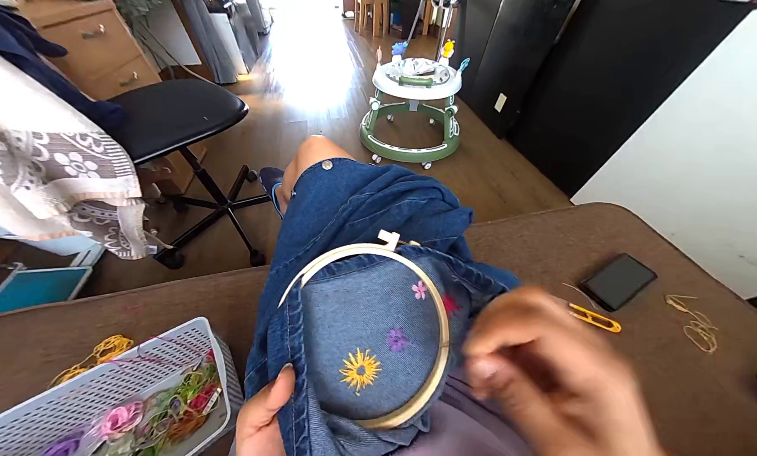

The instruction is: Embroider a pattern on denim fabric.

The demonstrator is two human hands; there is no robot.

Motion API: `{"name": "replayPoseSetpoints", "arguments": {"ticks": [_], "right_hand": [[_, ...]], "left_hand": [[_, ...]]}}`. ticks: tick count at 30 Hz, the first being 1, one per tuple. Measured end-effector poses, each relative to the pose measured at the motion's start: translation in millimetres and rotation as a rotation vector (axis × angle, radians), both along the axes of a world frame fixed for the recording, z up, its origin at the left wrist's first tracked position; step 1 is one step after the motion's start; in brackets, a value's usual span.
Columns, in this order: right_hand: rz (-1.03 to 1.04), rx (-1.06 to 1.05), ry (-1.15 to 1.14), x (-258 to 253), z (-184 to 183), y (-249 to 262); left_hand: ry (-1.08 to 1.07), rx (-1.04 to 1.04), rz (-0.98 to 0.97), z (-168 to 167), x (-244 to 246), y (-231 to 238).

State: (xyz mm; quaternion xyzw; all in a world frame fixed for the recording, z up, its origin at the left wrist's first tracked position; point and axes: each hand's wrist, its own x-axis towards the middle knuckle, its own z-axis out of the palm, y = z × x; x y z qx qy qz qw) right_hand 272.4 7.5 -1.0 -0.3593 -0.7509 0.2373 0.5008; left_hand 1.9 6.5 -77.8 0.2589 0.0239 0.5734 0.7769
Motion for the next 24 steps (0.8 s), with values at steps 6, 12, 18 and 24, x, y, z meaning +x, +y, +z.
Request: {"name": "replayPoseSetpoints", "arguments": {"ticks": [6,12,18,24], "right_hand": [[-0.173,0.174,-0.276,-31,-33,-2],[-0.204,0.176,-0.296,-32,-35,0],[-0.198,0.191,-0.296,-33,-36,1],[-0.194,0.208,-0.320,-32,-35,1]], "left_hand": [[-0.032,0.067,-0.001,-1,-1,-1],[-0.069,0.094,-0.001,-3,-1,-1],[-0.074,0.101,0.001,-3,-1,0],[-0.016,0.207,0.037,3,1,-3]]}}
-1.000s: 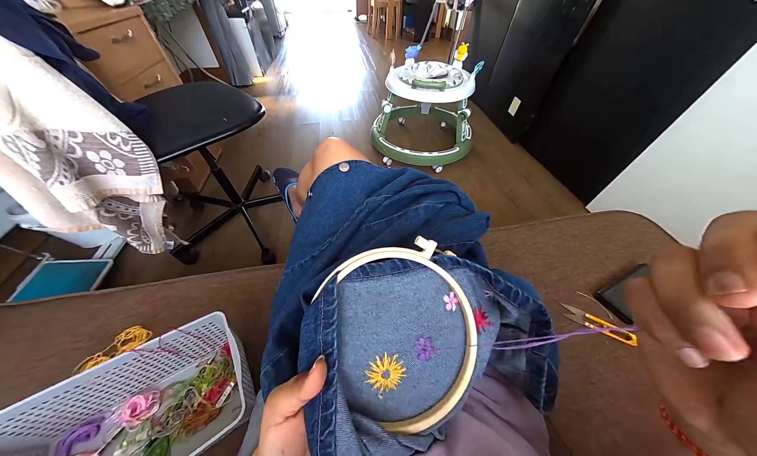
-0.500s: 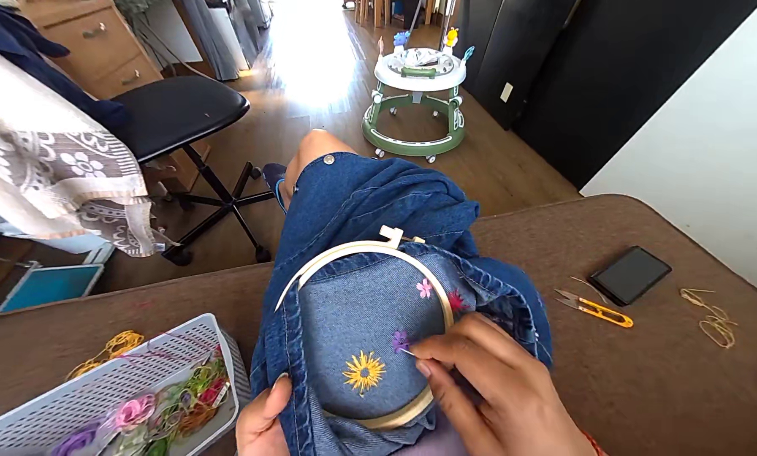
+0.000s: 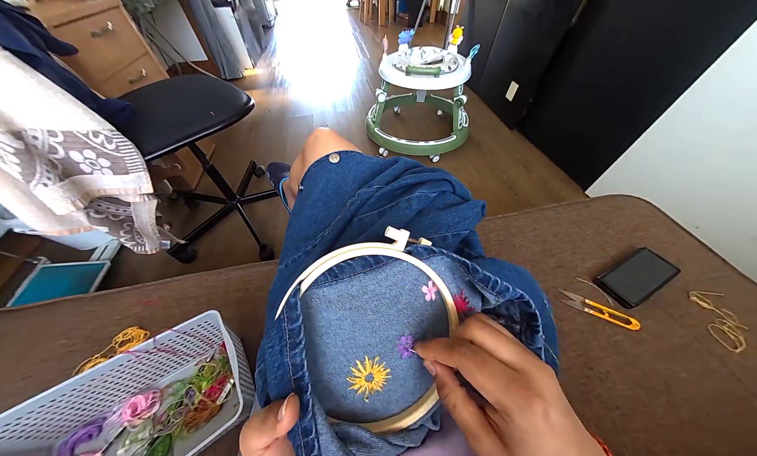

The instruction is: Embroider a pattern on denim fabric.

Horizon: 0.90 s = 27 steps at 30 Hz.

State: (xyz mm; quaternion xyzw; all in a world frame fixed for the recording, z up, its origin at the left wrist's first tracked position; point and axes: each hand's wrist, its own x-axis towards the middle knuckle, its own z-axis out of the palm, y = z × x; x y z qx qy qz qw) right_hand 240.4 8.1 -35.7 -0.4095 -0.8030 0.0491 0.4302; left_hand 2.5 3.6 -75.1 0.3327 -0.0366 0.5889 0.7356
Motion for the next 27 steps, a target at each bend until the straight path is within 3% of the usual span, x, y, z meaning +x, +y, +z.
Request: {"name": "replayPoseSetpoints", "arguments": {"ticks": [6,27], "right_hand": [[0.012,0.036,-0.064,2,3,2],[0.056,-0.029,0.003,3,6,-4]], "left_hand": [[0.121,-0.001,0.052,2,-1,-3],[-0.033,-0.075,-0.042,-8,-4,-2]]}}
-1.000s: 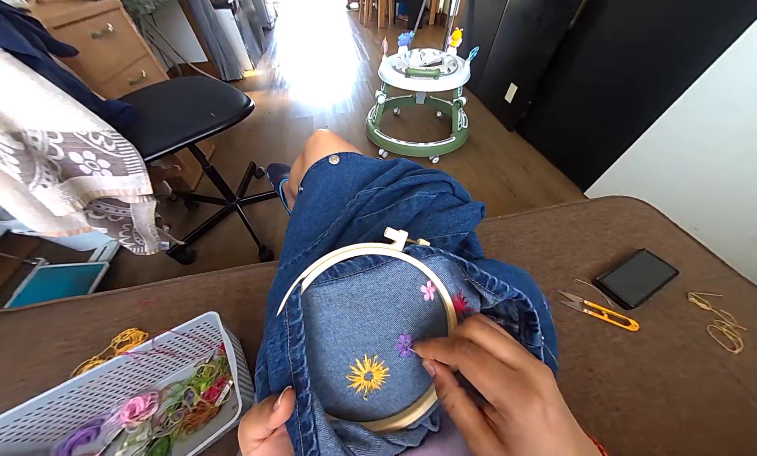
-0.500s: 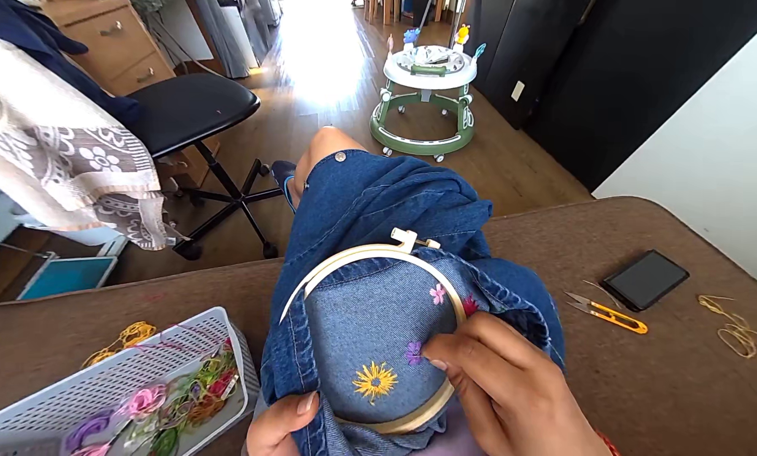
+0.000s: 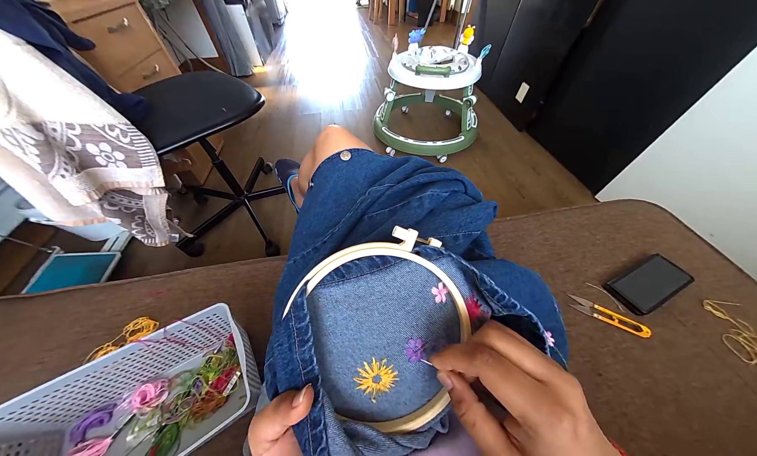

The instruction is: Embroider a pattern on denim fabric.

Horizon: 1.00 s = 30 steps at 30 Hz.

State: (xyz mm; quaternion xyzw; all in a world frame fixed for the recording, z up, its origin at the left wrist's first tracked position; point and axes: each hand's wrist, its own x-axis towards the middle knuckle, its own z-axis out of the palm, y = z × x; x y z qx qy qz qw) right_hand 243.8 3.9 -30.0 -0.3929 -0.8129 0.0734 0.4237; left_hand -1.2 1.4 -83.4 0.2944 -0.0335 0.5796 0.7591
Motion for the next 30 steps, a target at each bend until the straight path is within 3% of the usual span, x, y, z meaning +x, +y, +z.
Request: {"name": "replayPoseSetpoints", "arguments": {"ticks": [30], "right_hand": [[-0.044,0.039,-0.080,-0.5,2.9,5.6]], "left_hand": [[0.014,0.037,-0.009,2.1,-0.2,-0.8]]}}
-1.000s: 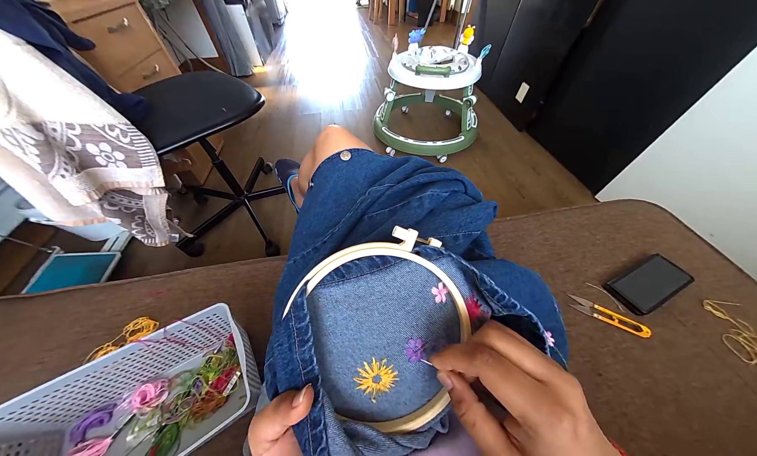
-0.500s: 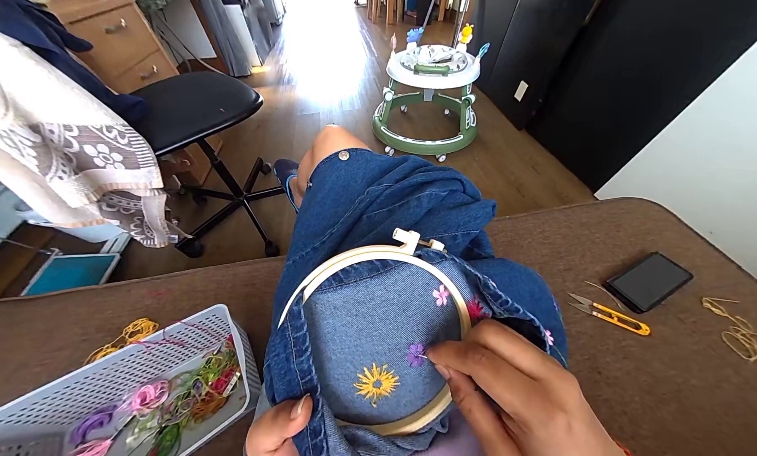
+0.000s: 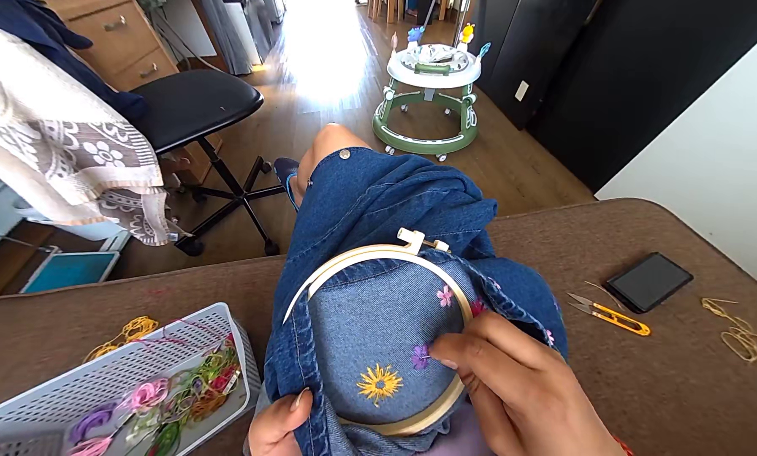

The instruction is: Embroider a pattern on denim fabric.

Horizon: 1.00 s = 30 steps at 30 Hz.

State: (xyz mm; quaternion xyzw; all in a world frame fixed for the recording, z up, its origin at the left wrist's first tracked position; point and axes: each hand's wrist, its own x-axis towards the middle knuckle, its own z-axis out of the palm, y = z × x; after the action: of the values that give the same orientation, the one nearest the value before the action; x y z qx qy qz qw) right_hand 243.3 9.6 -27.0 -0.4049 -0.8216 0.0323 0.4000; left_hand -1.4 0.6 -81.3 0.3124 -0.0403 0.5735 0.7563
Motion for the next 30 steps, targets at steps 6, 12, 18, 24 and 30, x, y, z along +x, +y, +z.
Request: {"name": "replayPoseSetpoints", "arguments": {"ticks": [6,12,18,24,30], "right_hand": [[0.030,-0.091,0.032,3.3,4.8,-9.0],[0.013,-0.043,0.008,0.8,4.5,-6.6],[0.030,-0.016,-0.005,1.1,3.4,-5.2],[0.030,-0.022,-0.007,0.3,4.4,-6.0],[0.031,-0.067,0.016,-5.0,2.8,-11.0]], "left_hand": [[0.012,-0.042,0.061,1.2,1.1,-2.0],[-0.016,-0.012,0.023,1.4,0.0,-1.0],[-0.025,-0.006,0.013,1.3,-0.3,-0.7],[-0.027,-0.014,0.013,0.2,-1.0,-0.1],[-0.033,-0.045,0.036,0.2,0.5,-1.0]]}}
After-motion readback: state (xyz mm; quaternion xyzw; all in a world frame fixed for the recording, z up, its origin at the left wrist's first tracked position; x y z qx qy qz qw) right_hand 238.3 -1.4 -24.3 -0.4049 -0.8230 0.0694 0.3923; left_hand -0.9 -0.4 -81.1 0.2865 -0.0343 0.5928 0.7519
